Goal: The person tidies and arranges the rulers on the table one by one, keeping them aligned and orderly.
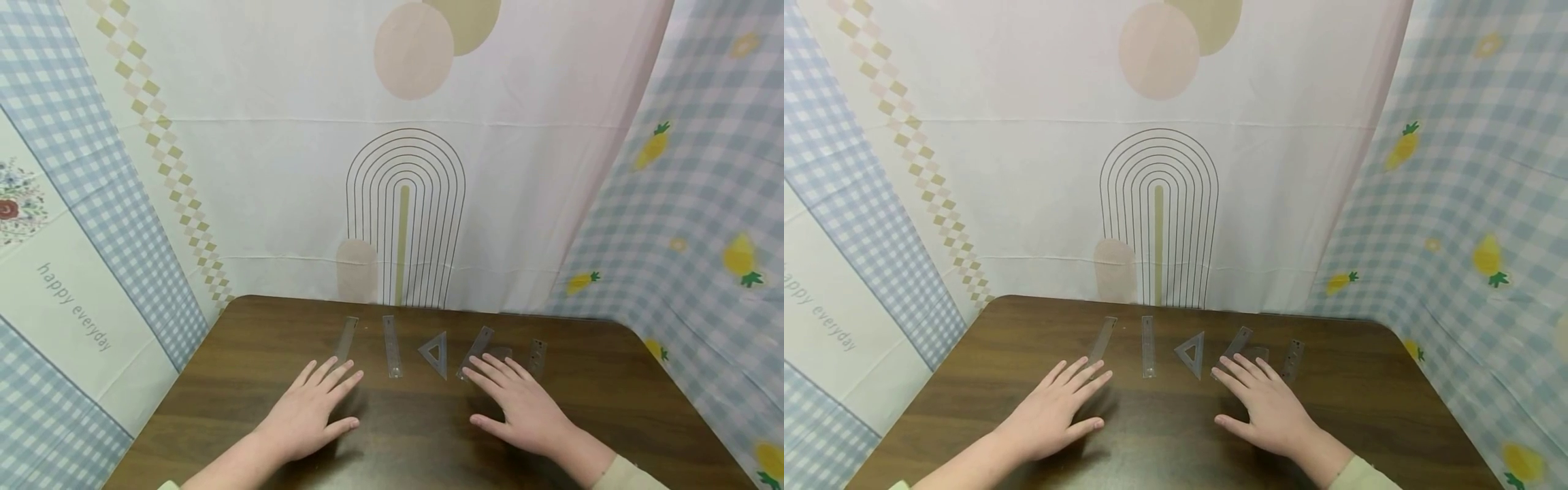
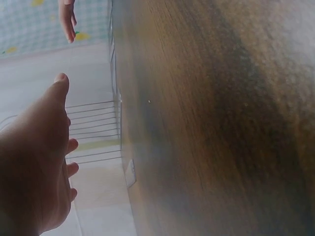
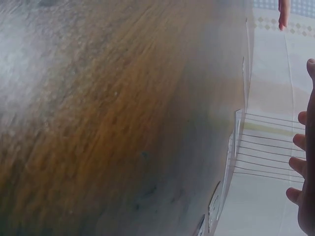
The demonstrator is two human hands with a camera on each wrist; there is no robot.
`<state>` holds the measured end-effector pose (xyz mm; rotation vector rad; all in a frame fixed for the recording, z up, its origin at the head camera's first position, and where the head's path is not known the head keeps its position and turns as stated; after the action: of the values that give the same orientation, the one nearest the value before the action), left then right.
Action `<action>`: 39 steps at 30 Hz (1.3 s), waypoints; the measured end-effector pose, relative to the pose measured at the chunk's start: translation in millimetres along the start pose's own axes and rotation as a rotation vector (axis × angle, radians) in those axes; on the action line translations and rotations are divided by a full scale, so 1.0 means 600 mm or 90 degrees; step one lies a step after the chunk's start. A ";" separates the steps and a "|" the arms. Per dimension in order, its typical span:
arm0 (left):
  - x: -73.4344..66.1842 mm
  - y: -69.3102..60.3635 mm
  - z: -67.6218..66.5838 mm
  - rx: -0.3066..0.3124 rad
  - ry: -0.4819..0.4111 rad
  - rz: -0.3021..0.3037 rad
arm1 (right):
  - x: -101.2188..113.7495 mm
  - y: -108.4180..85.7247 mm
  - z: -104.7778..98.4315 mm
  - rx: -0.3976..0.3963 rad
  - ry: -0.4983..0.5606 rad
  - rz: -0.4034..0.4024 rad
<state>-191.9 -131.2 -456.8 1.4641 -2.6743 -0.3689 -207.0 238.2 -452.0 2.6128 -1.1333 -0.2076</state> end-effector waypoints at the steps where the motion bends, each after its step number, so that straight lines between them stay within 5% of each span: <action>1: 0.000 0.000 0.000 0.001 0.000 -0.001 | 0.001 0.001 0.001 -0.002 -0.001 -0.002; 16: 0.008 0.002 0.007 0.034 -0.004 -0.031 | 0.012 0.027 0.018 0.033 0.025 0.004; 39: 0.014 0.014 0.003 0.019 -0.009 -0.060 | 0.025 0.081 0.039 0.047 0.048 0.007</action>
<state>-203.5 -133.5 -457.2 1.6067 -2.6398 -0.3483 -236.4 190.8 -459.4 2.6529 -1.1510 -0.0656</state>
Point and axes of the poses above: each hand's wrist, its own y-axis towards the middle knuckle, its own z-axis out of the palm, x = y × z, the point moved 3 cm from there along y, towards the middle knuckle, and after that the axes turned 3 degrees about -z, right-handed, at the moved point
